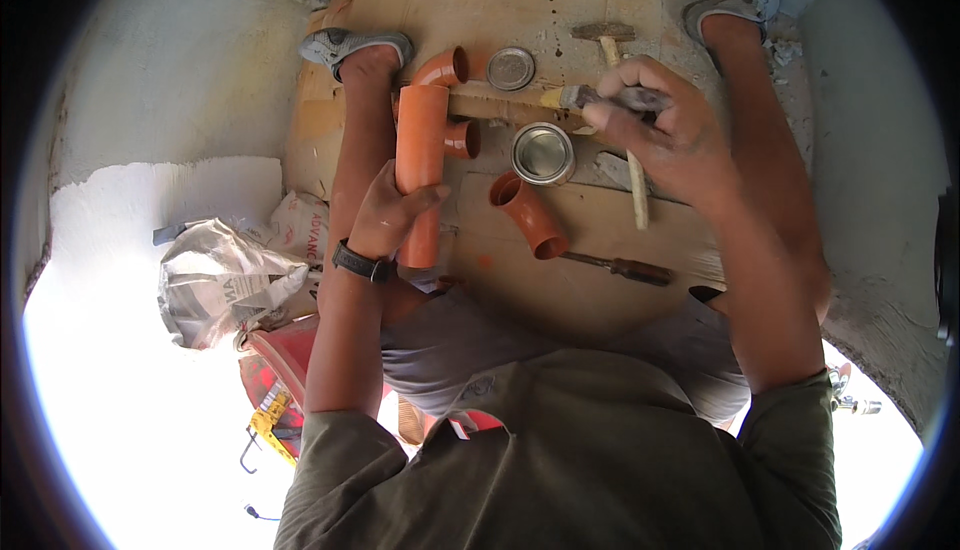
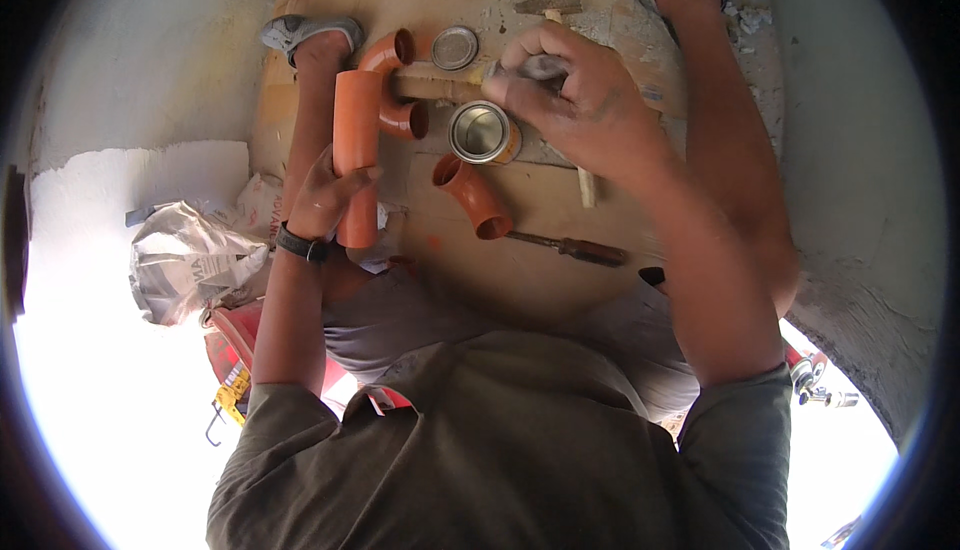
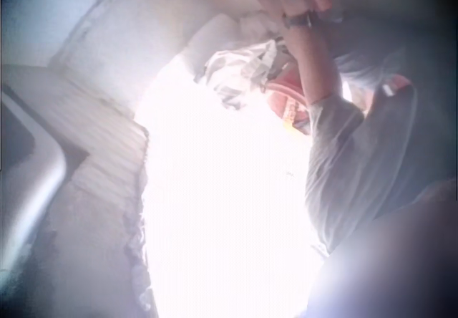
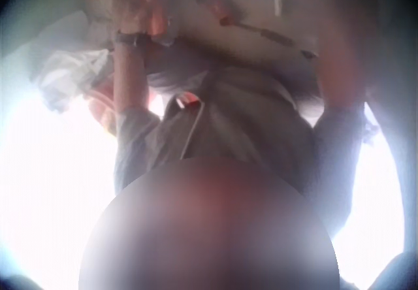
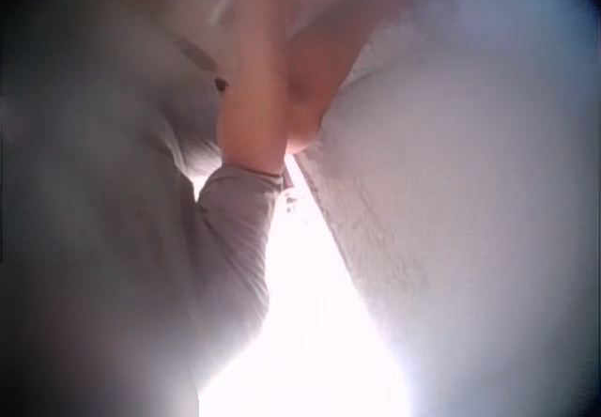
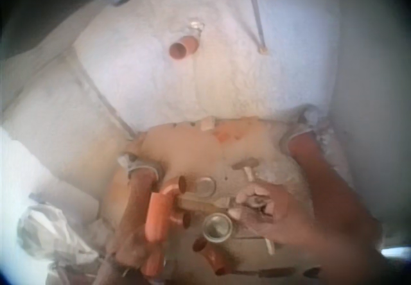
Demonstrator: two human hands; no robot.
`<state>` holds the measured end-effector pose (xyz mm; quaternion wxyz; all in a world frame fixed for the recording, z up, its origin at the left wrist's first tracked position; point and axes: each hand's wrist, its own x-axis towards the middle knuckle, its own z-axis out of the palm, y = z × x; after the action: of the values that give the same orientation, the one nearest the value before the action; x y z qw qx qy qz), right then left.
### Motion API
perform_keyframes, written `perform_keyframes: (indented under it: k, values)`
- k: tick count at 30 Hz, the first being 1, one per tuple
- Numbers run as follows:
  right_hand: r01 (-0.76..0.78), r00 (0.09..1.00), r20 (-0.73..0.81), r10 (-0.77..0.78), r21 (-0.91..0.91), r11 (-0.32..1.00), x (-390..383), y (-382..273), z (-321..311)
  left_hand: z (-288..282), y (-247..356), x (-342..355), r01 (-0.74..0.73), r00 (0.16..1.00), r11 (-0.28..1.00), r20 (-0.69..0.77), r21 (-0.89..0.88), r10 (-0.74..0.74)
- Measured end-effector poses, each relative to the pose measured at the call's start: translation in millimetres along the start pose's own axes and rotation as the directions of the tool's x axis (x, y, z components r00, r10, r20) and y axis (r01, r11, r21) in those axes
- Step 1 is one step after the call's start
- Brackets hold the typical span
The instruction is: The person measures and marks an orange plastic pipe, then cuts it with a power tool. They apply adhesive to the pipe ends and a wall fitting, then connect the cut pipe to a curved fitting and insert the assembly into the wall opening.
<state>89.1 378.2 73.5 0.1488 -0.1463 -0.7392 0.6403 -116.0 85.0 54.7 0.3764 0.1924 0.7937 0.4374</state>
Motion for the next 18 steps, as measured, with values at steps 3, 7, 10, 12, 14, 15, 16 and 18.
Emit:
perform_keyframes:
  k: [3, 7, 10, 12, 14, 15, 16, 18]
  values:
    - [0.029, 0.999, -0.036, -0.034, -0.137, 0.990, -4.3, 3.3, 11.2, 2.5, -0.4, 0.2, -0.010, 0.999, 1.000, 0.037, -0.003, 0.010]
    - [-0.032, 0.995, 0.070, 0.064, -0.386, 0.922, -7.1, 21.4, 31.6, 6.9, 3.7, -3.6, -0.024, 1.000, 0.993, 0.004, 0.114, 0.024]
    - [-0.081, 0.994, 0.037, 0.107, -0.426, 0.901, -5.6, 34.0, 46.1, 9.5, 2.8, -8.0, -0.040, 0.999, 0.960, 0.002, 0.276, 0.041]
    - [-0.024, 0.999, 0.033, 0.042, -0.419, 0.907, -5.1, 39.1, 48.5, 10.1, -2.1, -10.4, -0.130, 0.991, 0.943, 0.042, 0.305, 0.123]
    - [-0.043, 0.999, 0.010, 0.052, -0.392, 0.919, -6.2, 41.6, 47.7, 11.3, -9.2, -9.0, -0.104, 0.995, 0.941, 0.033, 0.322, 0.098]
    - [-0.078, 0.997, -0.008, 0.080, -0.363, 0.928, -7.4, 42.3, 46.1, 12.4, -13.0, -8.5, -0.107, 0.994, 0.940, 0.032, 0.324, 0.102]
    - [-0.065, 0.998, -0.027, 0.059, -0.329, 0.942, -9.0, 42.8, 44.7, 14.2, -16.5, -8.3, -0.103, 0.995, 0.937, 0.028, 0.335, 0.099]
    - [-0.087, 0.996, -0.014, 0.088, -0.357, 0.930, -9.9, 44.1, 47.3, 19.4, -20.3, -7.2, -0.099, 0.995, 0.929, 0.025, 0.356, 0.096]
